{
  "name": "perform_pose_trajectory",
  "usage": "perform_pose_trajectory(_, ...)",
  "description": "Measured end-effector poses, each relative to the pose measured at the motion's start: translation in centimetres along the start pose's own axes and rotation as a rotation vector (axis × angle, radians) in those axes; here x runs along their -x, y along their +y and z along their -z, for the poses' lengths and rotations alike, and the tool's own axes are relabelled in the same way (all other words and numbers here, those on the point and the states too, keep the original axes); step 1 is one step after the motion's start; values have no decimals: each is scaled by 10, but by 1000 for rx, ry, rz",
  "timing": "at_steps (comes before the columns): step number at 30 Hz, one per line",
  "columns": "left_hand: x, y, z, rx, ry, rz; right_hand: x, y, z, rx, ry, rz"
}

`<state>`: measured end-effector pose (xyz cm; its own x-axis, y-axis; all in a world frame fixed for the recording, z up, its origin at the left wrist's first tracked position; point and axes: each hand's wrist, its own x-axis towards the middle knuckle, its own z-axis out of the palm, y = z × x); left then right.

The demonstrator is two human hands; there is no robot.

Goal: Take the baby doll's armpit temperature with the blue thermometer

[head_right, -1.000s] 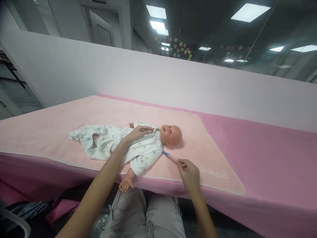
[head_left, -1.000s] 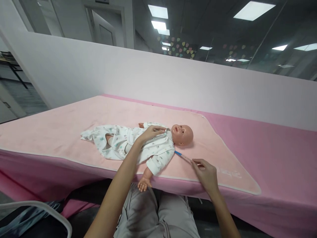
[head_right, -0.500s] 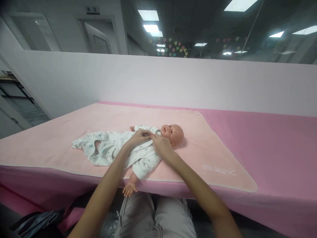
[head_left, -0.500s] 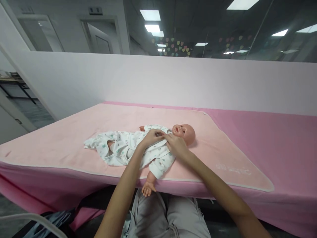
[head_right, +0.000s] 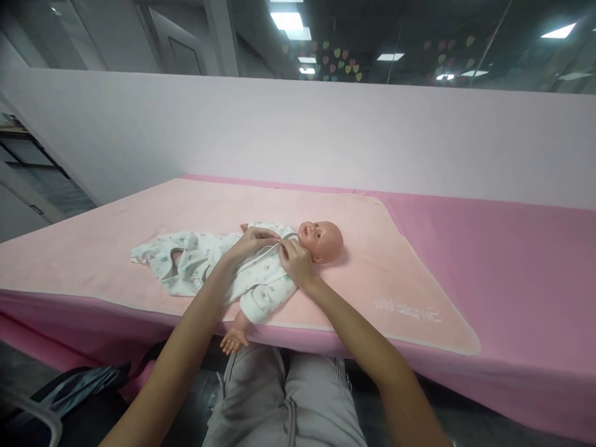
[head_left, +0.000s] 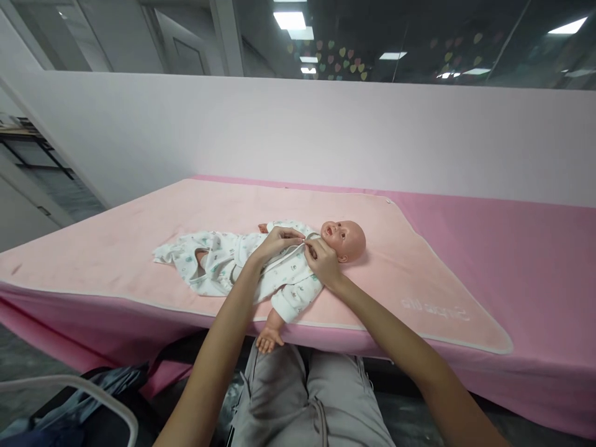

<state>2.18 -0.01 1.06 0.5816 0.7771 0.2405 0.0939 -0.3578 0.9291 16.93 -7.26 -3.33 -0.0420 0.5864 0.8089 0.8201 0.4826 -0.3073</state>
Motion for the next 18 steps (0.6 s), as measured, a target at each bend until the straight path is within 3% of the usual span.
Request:
perform_pose_trajectory(7, -1, -2, 3, -13, -57, 8, 3, 0, -5, -113, 117, 22)
perform_pose_trajectory(18, -4, -6, 0, 0, -9, -24, 5, 0, -7, -90, 107, 16)
